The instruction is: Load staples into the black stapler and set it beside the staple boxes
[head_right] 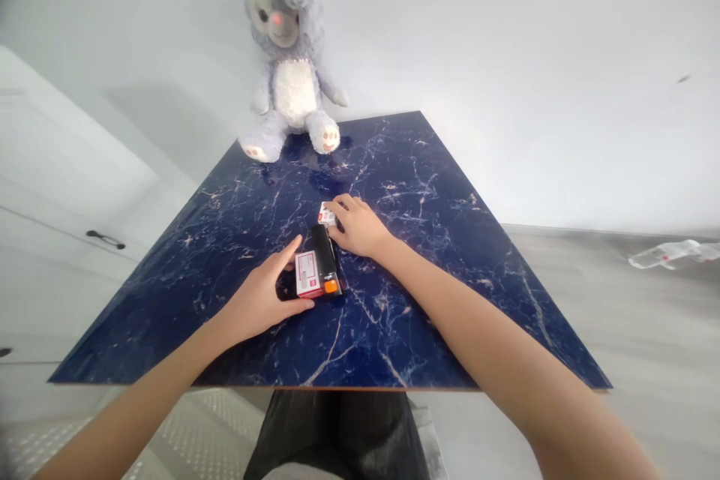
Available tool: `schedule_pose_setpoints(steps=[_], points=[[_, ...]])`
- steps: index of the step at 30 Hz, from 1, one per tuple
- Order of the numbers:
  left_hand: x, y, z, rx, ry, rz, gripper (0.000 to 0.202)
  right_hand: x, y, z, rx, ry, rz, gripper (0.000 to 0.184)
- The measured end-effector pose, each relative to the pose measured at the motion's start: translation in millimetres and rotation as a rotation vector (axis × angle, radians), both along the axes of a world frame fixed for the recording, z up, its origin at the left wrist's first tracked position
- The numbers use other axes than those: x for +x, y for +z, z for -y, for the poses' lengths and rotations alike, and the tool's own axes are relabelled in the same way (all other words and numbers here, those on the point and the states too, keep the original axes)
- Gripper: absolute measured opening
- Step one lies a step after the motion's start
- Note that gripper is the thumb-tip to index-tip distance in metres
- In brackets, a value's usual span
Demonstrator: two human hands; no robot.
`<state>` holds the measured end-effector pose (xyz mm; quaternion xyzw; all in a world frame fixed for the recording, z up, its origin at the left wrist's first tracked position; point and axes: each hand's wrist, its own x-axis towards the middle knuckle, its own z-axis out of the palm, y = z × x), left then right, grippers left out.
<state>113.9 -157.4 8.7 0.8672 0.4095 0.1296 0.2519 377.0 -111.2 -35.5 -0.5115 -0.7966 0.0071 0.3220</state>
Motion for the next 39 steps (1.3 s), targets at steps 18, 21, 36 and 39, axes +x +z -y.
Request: schedule_pose_setpoints(steps=[18, 21, 36, 39], points=[[-10, -3.3, -5, -0.028, -0.152, 0.076, 0.105, 1, -1.2, -3, -0.017, -0.023, -0.049, 0.048], [-16, 9.8, -16, 0.027, -0.158, 0.222, 0.083, 1, 0.3, -4, -0.039, -0.069, -0.134, 0.053], [39, -11.1, -83, -0.334, 0.147, 0.731, 0.061, -2, 8.3, 11, 0.017, 0.089, -0.231, 0.061], [25, -10.1, -86, -0.326, 0.241, 0.645, 0.053, -3, 7.7, 8, 0.008, 0.107, -0.189, 0.061]])
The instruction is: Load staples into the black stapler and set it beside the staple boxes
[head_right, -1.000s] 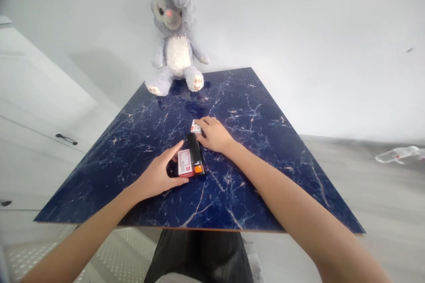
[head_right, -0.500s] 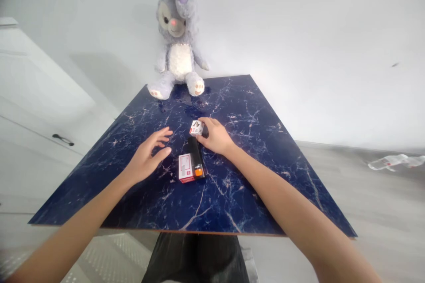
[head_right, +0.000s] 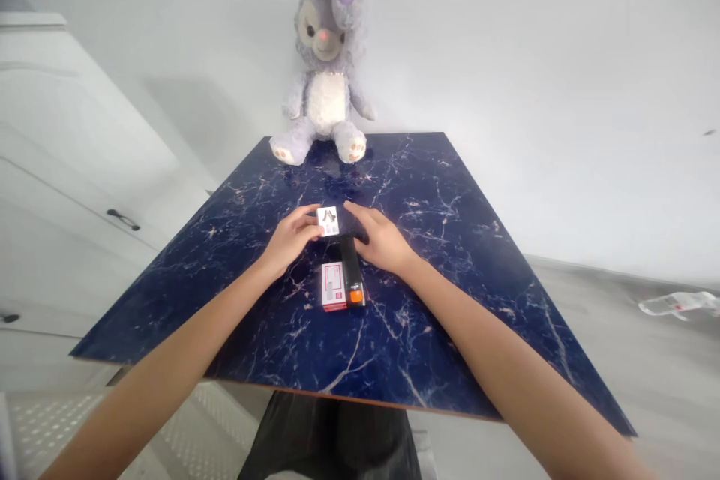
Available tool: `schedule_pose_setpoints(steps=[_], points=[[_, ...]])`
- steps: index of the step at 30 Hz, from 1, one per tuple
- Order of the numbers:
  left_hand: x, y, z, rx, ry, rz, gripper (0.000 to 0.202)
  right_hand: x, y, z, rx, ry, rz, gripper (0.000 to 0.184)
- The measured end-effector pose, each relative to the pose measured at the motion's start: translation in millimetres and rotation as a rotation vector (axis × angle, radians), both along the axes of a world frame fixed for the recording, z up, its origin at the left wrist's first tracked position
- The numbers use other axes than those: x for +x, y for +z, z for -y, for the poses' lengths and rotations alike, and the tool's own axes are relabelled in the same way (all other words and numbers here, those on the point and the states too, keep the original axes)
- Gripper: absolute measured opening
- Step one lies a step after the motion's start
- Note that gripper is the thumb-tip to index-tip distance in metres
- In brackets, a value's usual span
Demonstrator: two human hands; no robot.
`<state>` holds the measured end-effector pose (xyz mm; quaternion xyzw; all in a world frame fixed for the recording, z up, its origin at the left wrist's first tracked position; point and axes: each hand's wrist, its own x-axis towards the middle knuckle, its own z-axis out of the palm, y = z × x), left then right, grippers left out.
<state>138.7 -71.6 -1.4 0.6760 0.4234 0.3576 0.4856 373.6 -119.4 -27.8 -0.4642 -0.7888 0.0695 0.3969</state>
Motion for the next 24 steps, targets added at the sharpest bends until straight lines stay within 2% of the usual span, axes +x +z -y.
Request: schedule_pose_setpoints(steps=[3, 5, 8, 10, 13, 17, 19, 21, 24], points=[[-13, 3.1, 2, 0.038, -0.039, -0.224, 0.038, 0, 0.7, -4, -0.02, -0.019, 0.019, 0.042], [-16, 4.8, 7, 0.197, -0.107, -0.392, 0.028, 1, 1.1, -6, -0.061, -0.058, 0.009, 0.029], [-14, 5.0, 13, 0.458, -0.206, -0.544, 0.026, 2, 0.4, -8, -0.101, -0.112, -0.014, 0.024], [-12, 4.4, 14, 0.506, -0.257, -0.57, 0.029, 2, -0.5, -9, -0.11, -0.116, -0.018, 0.023], [-18, 9.0, 13, 0.464, -0.309, -0.552, 0.043, 2, -1.1, -9, -0.117, -0.108, -0.015, 0.023], [-36, 27.7, 25, 0.306, -0.409, -0.508, 0.085, 6, 0.4, -6, -0.105, -0.092, 0.002, 0.025], [-45, 34.3, 42, 0.288, -0.435, -0.53, 0.108, 9, 2.5, -1, -0.117, -0.021, 0.03, 0.027], [-50, 33.9, 65, 0.348, -0.432, -0.57, 0.124, 11, 5.2, 3, -0.147, 0.056, 0.054, 0.026], [-47, 22.1, 104, 0.502, -0.269, -0.569, 0.118, 11, 8.9, 8, -0.177, 0.074, 0.044, 0.025]])
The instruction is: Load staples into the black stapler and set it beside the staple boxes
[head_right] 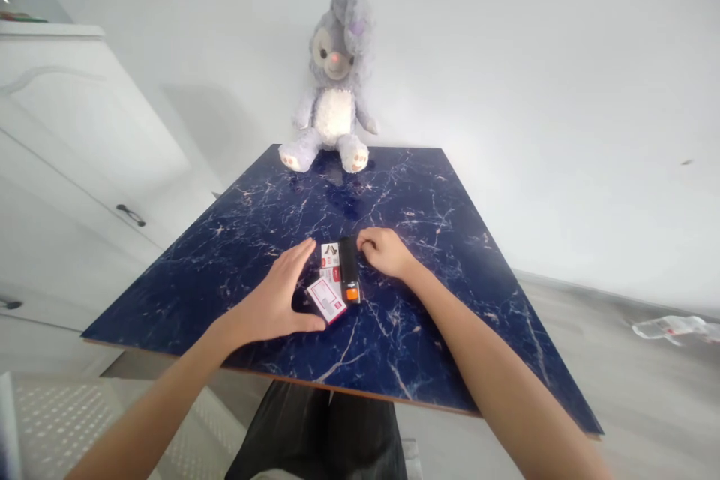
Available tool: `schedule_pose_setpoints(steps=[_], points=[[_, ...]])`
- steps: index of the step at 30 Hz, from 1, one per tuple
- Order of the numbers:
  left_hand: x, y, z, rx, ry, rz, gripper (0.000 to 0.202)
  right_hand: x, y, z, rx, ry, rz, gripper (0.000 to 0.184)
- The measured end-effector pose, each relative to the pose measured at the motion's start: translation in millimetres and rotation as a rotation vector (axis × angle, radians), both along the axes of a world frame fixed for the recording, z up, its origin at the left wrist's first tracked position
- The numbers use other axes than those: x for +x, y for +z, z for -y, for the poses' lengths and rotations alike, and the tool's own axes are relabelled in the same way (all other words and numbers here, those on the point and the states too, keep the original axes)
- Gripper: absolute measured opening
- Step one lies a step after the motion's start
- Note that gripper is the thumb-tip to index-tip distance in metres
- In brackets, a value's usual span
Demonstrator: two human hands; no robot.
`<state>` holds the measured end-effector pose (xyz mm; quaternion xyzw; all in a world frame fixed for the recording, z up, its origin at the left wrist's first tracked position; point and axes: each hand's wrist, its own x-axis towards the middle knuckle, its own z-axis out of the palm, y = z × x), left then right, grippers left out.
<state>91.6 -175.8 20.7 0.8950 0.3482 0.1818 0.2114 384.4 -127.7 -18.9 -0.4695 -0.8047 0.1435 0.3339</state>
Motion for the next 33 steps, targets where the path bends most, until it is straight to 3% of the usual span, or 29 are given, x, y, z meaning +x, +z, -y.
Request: schedule_pose_setpoints(steps=[4, 7, 13, 20, 22, 27, 33], points=[[16, -18.0, 38, 0.174, 0.189, 0.151, 0.069, -2, 0.5, 0, -0.005, -0.016, -0.006, 0.025], [25, -23.6, 44, 0.17, 0.199, 0.199, 0.039, -3, -1.8, -1, -0.004, -0.026, -0.004, 0.025], [25, -19.9, 30, 0.136, 0.143, 0.224, 0.024, -2, -4.4, -1, 0.006, -0.017, 0.007, 0.026], [19, -22.5, 15, 0.084, 0.078, 0.118, 0.029, -1, -4.5, -2, 0.026, -0.009, 0.028, 0.027], [16, -25.7, 12, 0.059, 0.089, 0.096, 0.042, -1, -4.8, -2, 0.033, -0.012, 0.032, 0.026], [14, -31.4, 6, -0.071, 0.209, 0.043, 0.105, -2, -4.1, -2, 0.016, -0.024, 0.046, 0.026], [14, -33.3, 2, -0.12, 0.204, 0.005, 0.107, -2, 6.1, 1, -0.065, -0.047, 0.102, 0.028]])
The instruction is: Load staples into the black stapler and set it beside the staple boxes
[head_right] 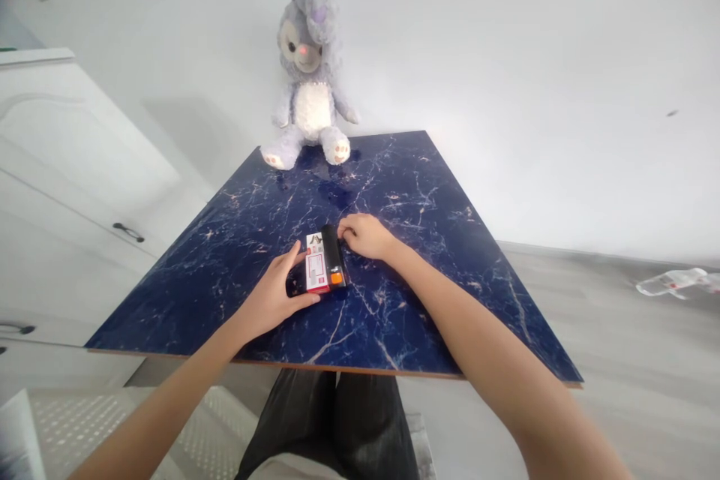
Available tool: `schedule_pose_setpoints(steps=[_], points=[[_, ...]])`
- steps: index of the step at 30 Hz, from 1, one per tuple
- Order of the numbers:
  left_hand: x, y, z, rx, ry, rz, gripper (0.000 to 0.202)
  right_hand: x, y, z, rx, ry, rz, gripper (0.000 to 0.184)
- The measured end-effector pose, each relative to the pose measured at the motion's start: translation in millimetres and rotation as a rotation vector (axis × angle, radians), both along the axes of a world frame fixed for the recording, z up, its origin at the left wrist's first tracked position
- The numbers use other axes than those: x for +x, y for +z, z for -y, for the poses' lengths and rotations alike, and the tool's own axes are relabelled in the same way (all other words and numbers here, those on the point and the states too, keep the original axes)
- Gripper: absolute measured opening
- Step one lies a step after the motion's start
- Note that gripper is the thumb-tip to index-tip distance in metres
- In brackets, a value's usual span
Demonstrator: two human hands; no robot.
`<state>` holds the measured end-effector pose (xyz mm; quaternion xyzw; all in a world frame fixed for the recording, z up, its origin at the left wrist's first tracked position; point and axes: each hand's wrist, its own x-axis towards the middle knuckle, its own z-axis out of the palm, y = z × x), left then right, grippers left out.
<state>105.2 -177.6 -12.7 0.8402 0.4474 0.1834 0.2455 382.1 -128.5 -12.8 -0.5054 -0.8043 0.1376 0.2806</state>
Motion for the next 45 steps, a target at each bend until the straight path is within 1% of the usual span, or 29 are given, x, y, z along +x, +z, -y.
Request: schedule_pose_setpoints(steps=[2, 5, 7, 9, 11, 14, 17, 19, 21, 24, 25, 26, 28, 30, 32, 34, 37, 39, 43, 45], points=[[0, 0.2, -3, 0.027, 0.0, -0.011, 0.101, 0, 9.6, 3, -0.102, 0.002, 0.057, 0.03], [4, 0.6, -10, 0.071, -0.036, -0.051, 0.089, 1, 28.0, 11, -0.298, 0.02, 0.216, 0.028], [12, -0.3, -15, 0.083, -0.069, -0.083, 0.089, 4, 39.2, 19, -0.393, 0.027, 0.32, 0.025], [25, -2.5, -21, 0.073, -0.097, -0.105, 0.094, 11, 46.7, 31, -0.424, -0.005, 0.389, 0.025], [43, -5.3, -28, 0.07, -0.128, -0.12, 0.1, 23, 49.5, 45, -0.395, -0.072, 0.43, 0.027], [81, -8.3, -41, 0.087, -0.196, -0.13, 0.102, 50, 45.8, 69, -0.345, -0.237, 0.411, 0.031], [130, -9.3, -55, 0.106, -0.266, -0.116, 0.103, 78, 36.7, 88, -0.311, -0.434, 0.229, 0.036], [166, -10.3, -67, 0.119, -0.289, -0.104, 0.101, 94, 30.0, 93, -0.253, -0.542, 0.1, 0.041], [201, -12.1, -81, 0.12, -0.285, -0.091, 0.1, 109, 23.4, 90, -0.2, -0.626, 0.062, 0.041], [245, -14.9, -105, 0.14, -0.3, -0.046, 0.101, 127, 13.8, 70, -0.178, -0.753, 0.125, 0.033], [258, -15.3, -114, 0.15, -0.305, -0.03, 0.102, 133, 10.6, 61, -0.158, -0.794, 0.144, 0.033], [268, -15.4, -123, 0.155, -0.306, -0.017, 0.102, 138, 7.4, 53, -0.129, -0.805, 0.163, 0.032], [284, -15.1, -139, 0.154, -0.314, -0.013, 0.103, 148, 1.2, 36, -0.062, -0.86, 0.133, 0.037], [293, -15.2, -152, 0.16, -0.323, -0.017, 0.102, 155, -4.3, 23, -0.02, -0.91, 0.073, 0.046], [295, -16.5, -159, 0.178, -0.331, -0.01, 0.101, 160, -8.5, 13, -0.008, -0.929, 0.038, 0.054], [294, -18.3, -161, 0.184, -0.325, 0.012, 0.106, 164, -10.9, 7, -0.014, -0.926, 0.018, 0.059], [289, -18.9, -158, 0.179, -0.31, 0.058, 0.112, 165, -11.1, 5, -0.008, -0.914, -0.036, 0.063], [285, -17.3, -153, 0.216, -0.325, 0.101, 0.103, 165, -9.9, 7, 0.015, -0.909, -0.082, 0.062], [281, -12.3, -143, 0.331, -0.361, 0.164, 0.066, 164, -6.8, 11, 0.008, -0.931, -0.152, 0.055], [280, -10.8, -140, 0.342, -0.368, 0.157, 0.058, 164, -6.0, 10, -0.006, -0.94, -0.153, 0.052]])
